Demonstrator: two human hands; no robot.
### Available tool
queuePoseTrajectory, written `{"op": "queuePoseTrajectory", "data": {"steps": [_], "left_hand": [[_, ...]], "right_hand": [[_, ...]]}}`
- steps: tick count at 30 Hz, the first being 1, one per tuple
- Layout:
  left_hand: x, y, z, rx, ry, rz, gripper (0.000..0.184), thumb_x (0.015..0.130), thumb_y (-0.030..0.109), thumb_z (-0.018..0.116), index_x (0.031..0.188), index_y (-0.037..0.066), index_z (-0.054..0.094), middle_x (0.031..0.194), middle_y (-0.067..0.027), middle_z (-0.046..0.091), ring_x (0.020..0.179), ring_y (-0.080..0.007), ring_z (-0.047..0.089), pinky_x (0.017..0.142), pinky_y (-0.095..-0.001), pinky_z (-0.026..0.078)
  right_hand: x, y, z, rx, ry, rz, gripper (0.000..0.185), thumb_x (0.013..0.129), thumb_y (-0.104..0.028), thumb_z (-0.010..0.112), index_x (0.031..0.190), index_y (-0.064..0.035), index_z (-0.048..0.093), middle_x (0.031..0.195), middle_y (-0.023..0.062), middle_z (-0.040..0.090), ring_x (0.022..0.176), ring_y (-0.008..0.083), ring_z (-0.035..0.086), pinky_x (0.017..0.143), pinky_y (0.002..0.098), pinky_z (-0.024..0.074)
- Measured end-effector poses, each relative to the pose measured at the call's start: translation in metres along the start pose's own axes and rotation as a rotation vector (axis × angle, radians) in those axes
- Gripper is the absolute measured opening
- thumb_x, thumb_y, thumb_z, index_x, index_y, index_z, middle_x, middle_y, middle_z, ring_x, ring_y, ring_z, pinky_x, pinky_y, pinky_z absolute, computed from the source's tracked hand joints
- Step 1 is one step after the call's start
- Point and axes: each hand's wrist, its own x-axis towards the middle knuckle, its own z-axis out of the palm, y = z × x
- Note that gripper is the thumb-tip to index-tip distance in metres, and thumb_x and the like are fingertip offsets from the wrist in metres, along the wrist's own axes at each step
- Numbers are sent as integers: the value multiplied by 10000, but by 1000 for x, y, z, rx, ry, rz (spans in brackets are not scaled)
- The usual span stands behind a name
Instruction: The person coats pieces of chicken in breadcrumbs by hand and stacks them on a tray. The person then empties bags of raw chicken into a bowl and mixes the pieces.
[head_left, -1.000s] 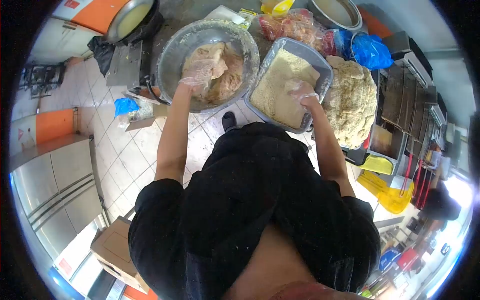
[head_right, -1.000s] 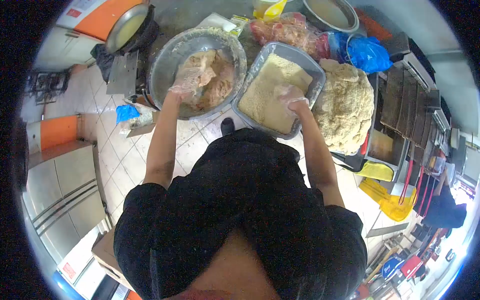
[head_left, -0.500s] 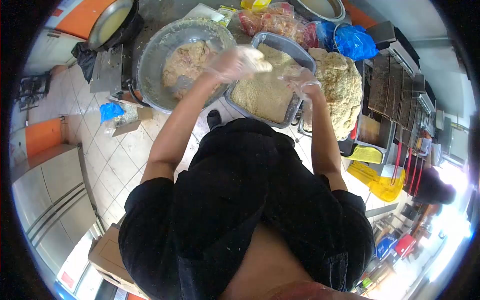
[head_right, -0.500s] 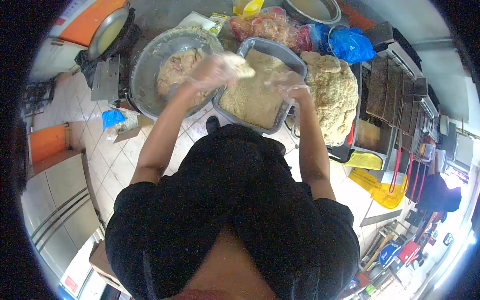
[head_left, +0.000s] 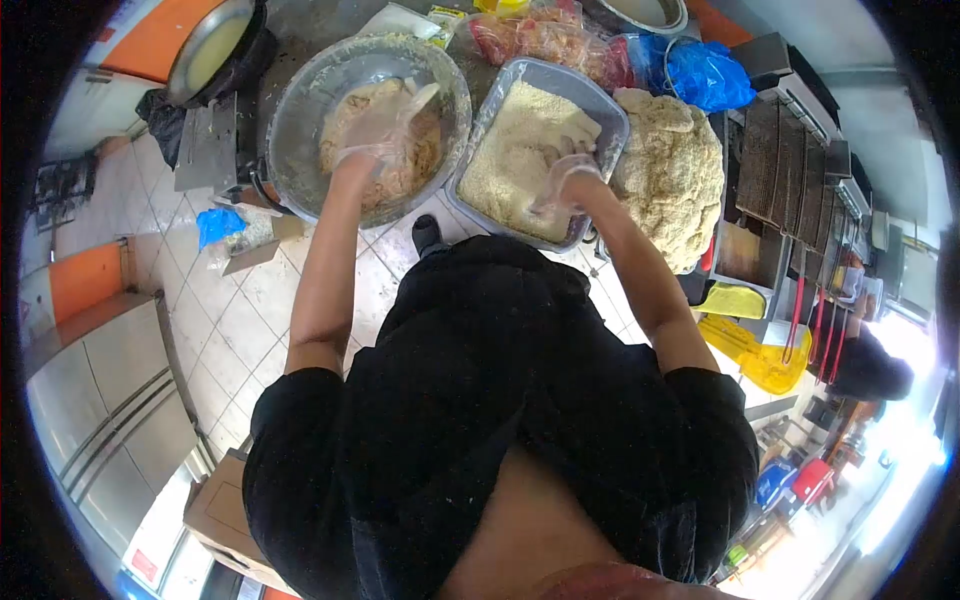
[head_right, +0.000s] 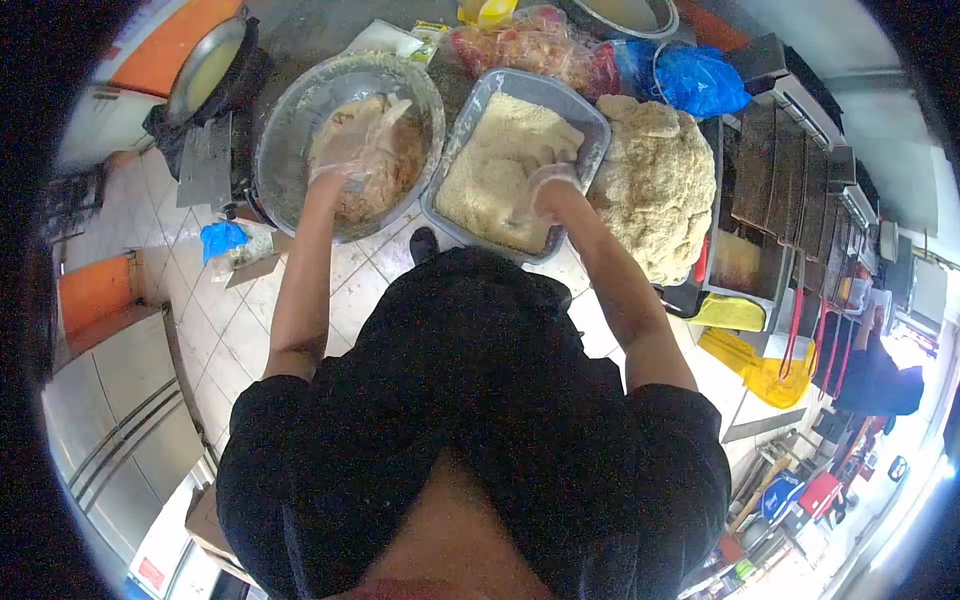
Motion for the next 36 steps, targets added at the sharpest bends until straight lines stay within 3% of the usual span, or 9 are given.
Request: {"op": "queuePoseTrajectory", "data": {"steps": [2, 4, 7, 14, 18, 20, 24, 26, 36], "left_hand": [[-1, -10, 10, 155, -40, -92, 424, 939, 313, 424, 1334, 172, 483, 1200, -216, 583, 1040, -368, 598, 905, -460, 460], [-15, 13, -10, 126, -465, -94, 450, 943, 354, 404, 1347, 164, 462, 1247, -217, 558, 1070, -391, 582, 920, -464, 451], [-13, -16, 47, 156, -507, 20, 497, 876, 328, 585, 1336, 158, 509, 1117, -260, 614, 978, -359, 627, 857, -461, 483], [-18, 7, 86, 60, -131, -357, 673, 829, 557, 562, 1238, 23, 566, 1083, -265, 625, 988, -365, 629, 854, -453, 489], [-22, 25, 68, 1, -159, -331, 701, 831, 583, 536, 1209, -6, 573, 1235, -236, 568, 1163, -361, 542, 965, -434, 432], [-22, 21, 69, -30, -115, -334, 666, 827, 557, 565, 1184, -5, 588, 1217, -238, 577, 1149, -357, 553, 951, -423, 444], [-19, 14, 81, -52, -107, -340, 612, 792, 496, 644, 1131, -12, 606, 1124, -242, 619, 1047, -358, 608, 886, -418, 483], [-20, 15, 83, -83, -93, -367, 614, 780, 493, 659, 1122, -14, 608, 1093, -242, 632, 1012, -359, 623, 867, -422, 491], [-26, 21, 69, -42, -63, -316, 567, 823, 532, 590, 1079, 30, 654, 1074, -234, 637, 979, -385, 621, 849, -447, 481]], "right_hand": [[3, -4, 10, -34, 586, 24, 740, 645, -451, 785, 1178, 19, 579, 1134, 280, 604, 1117, 389, 570, 982, 444, 417], [38, 10, 28, -56, 506, 40, 561, 724, -400, 703, 1105, 5, 628, 1123, 250, 620, 1106, 366, 583, 963, 423, 439], [50, 28, 16, 132, 370, 116, 437, 781, -366, 661, 1048, -20, 662, 1108, 216, 638, 1092, 324, 596, 954, 365, 440], [51, 22, 10, 885, 504, -109, 232, 843, -323, 612, 978, -158, 704, 951, 140, 685, 851, 297, 624, 794, 399, 459], [84, 18, 23, 300, 573, -191, 238, 831, -324, 650, 863, -96, 713, 915, 122, 692, 771, 248, 609, 753, 393, 460], [79, 23, 19, 1015, 545, -225, 207, 813, -239, 680, 750, -42, 693, 831, 87, 681, 764, 185, 609, 736, 357, 468], [48, 34, 3, 1205, 530, -467, 191, 772, -176, 712, 839, -3, 671, 806, 51, 644, 762, 142, 600, 697, 321, 478], [13, 19, -37, 1623, 288, -150, 241, 769, -109, 696, 979, -9, 630, 834, 26, 609, 789, 143, 597, 708, 289, 487], [9, 72, -47, 1585, 511, -498, 369, 709, 28, 726, 1037, -75, 592, 1046, 28, 600, 916, 149, 586, 735, 291, 513]]}}
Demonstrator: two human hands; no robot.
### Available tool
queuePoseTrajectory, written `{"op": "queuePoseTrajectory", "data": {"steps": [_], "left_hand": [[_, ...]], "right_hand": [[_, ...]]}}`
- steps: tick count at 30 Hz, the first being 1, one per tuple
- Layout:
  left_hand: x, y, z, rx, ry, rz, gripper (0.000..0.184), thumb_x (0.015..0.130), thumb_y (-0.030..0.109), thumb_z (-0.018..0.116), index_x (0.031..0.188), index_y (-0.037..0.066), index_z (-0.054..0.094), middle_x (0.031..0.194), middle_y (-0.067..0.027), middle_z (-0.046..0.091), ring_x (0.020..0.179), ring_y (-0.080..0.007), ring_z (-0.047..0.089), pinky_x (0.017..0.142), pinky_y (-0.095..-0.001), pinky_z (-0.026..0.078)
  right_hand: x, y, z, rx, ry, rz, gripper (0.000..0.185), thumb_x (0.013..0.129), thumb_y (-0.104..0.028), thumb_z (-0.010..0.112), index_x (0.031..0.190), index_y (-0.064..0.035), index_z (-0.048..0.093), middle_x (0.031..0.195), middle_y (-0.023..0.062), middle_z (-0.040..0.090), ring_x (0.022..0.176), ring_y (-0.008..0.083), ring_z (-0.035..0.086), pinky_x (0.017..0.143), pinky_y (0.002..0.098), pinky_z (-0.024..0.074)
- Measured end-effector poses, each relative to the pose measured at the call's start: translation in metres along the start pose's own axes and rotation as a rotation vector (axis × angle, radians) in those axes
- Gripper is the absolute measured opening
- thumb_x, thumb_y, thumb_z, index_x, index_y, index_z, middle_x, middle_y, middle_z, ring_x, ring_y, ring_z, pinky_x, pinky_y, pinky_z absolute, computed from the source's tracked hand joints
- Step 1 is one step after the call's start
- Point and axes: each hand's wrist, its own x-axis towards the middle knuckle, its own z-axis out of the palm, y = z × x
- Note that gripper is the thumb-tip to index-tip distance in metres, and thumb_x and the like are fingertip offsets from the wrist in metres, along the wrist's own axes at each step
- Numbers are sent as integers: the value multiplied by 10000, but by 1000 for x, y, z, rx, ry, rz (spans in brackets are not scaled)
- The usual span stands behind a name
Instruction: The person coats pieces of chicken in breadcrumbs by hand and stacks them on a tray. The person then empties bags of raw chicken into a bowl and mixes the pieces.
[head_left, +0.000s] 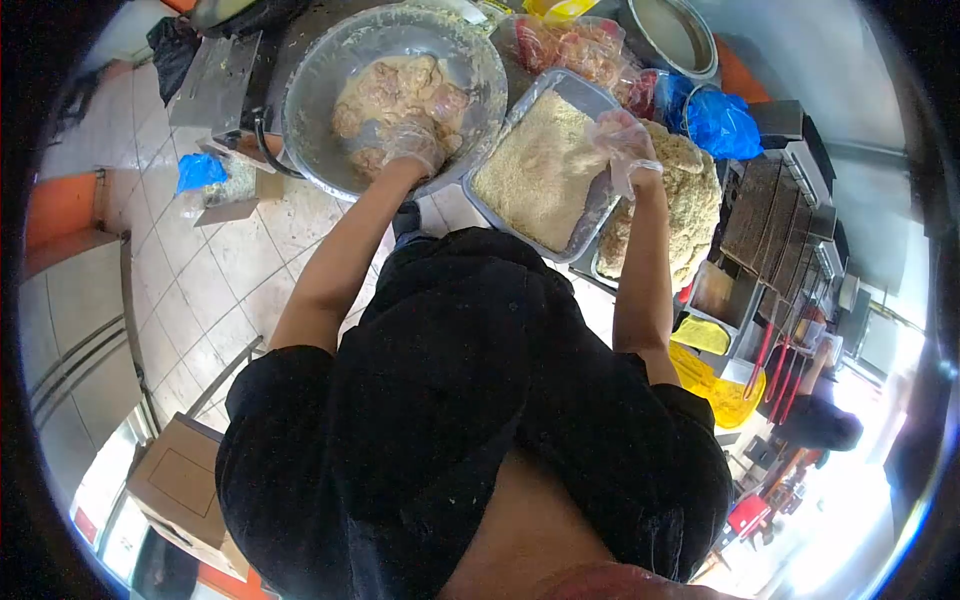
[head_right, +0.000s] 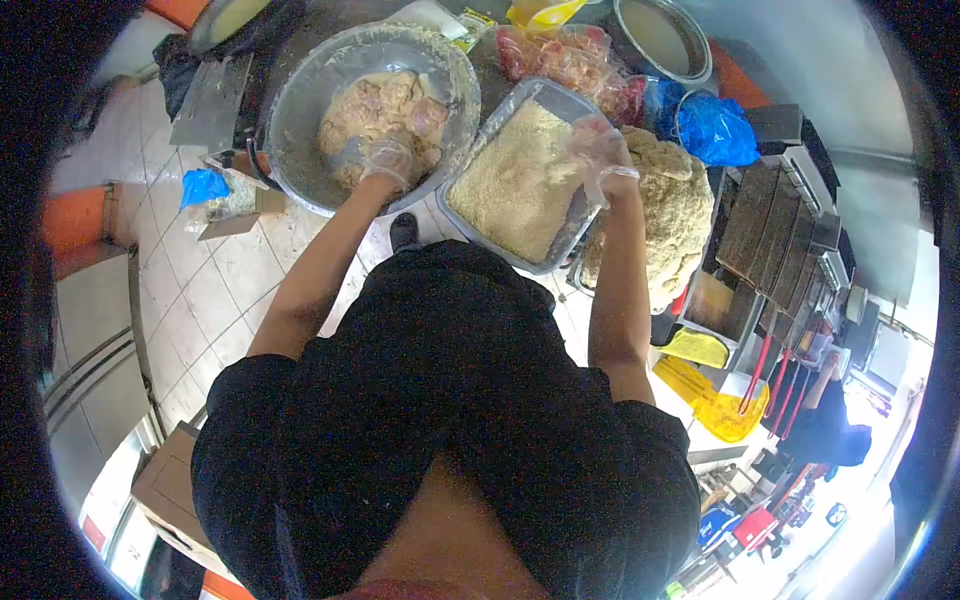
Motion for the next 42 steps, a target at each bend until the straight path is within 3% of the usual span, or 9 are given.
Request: {"op": "queuePoseTrajectory", "data": {"steps": [3, 8, 11, 22, 29, 32, 36, 37, 42], "left_hand": [[9, -9, 18, -19, -3, -2, 634, 801, 543, 613, 1131, 1, 609, 1112, -239, 616, 1026, -378, 602, 880, -444, 470], [11, -10, 17, -47, -1, -26, 720, 770, 557, 647, 1176, -31, 564, 1138, -245, 600, 1058, -371, 589, 896, -439, 469], [4, -6, 6, -31, 33, -11, 727, 764, 565, 649, 1171, -32, 567, 1135, -243, 603, 1057, -371, 590, 887, -438, 475], [10, -8, 10, -53, -27, -43, 622, 764, 556, 644, 1063, 11, 659, 1105, -226, 632, 1029, -356, 610, 897, -442, 465], [-6, 4, -17, -15, -99, -52, 567, 769, 517, 657, 1038, 18, 672, 1095, -217, 639, 980, -362, 630, 841, -441, 496], [-4, 3, -10, 4, -30, -15, 465, 792, 459, 653, 977, 35, 697, 1023, -220, 659, 925, -367, 648, 793, -442, 517], [7, -11, 14, 105, 117, 12, 395, 800, 392, 652, 967, 38, 699, 1010, -218, 662, 933, -356, 651, 800, -436, 519], [7, -13, 18, 132, 98, 34, 390, 796, 378, 655, 979, 36, 695, 1020, -215, 661, 946, -353, 650, 810, -431, 517], [1, 1, -7, 65, -10, -29, 377, 800, 318, 647, 1048, 35, 673, 1080, -203, 649, 1003, -344, 637, 845, -428, 508]], "right_hand": [[-6, -7, 8, 25, 101, -50, 352, 737, -44, 731, 1065, -58, 603, 982, 49, 629, 892, 146, 596, 741, 298, 514], [18, 70, 1, -1761, -276, 83, 413, 799, -283, 695, 1106, -18, 619, 1040, 195, 659, 904, 274, 654, 813, 357, 510], [-12, 24, 66, -1224, -30, 517, 463, 778, -364, 681, 1074, -10, 648, 1115, 223, 632, 976, 359, 629, 878, 409, 489], [-8, 92, 34, -1612, -300, 398, 394, 733, -305, 700, 1024, -39, 688, 1101, 190, 650, 1051, 301, 623, 886, 362, 496], [11, 49, -3, -540, 22, 467, 563, 729, -434, 760, 1110, -33, 657, 1054, 159, 672, 845, 176, 610, 760, 299, 480], [13, 28, 15, -1227, -325, 639, 555, 714, -424, 772, 1095, -34, 668, 1077, 172, 667, 900, 210, 627, 835, 339, 477], [-13, 60, 54, -2075, -160, 22, 726, 654, -295, 756, 1249, 51, 526, 1148, 235, 619, 1114, 293, 596, 927, 353, 475], [23, 88, 32, -1739, -570, 573, 817, 675, -233, 741, 1355, 60, 396, 1259, 239, 550, 1205, 304, 526, 1014, 331, 407], [17, 78, 5, -1350, -259, 212, 768, 668, -248, 771, 1291, 68, 451, 1218, 228, 563, 1126, 319, 554, 975, 359, 427]]}}
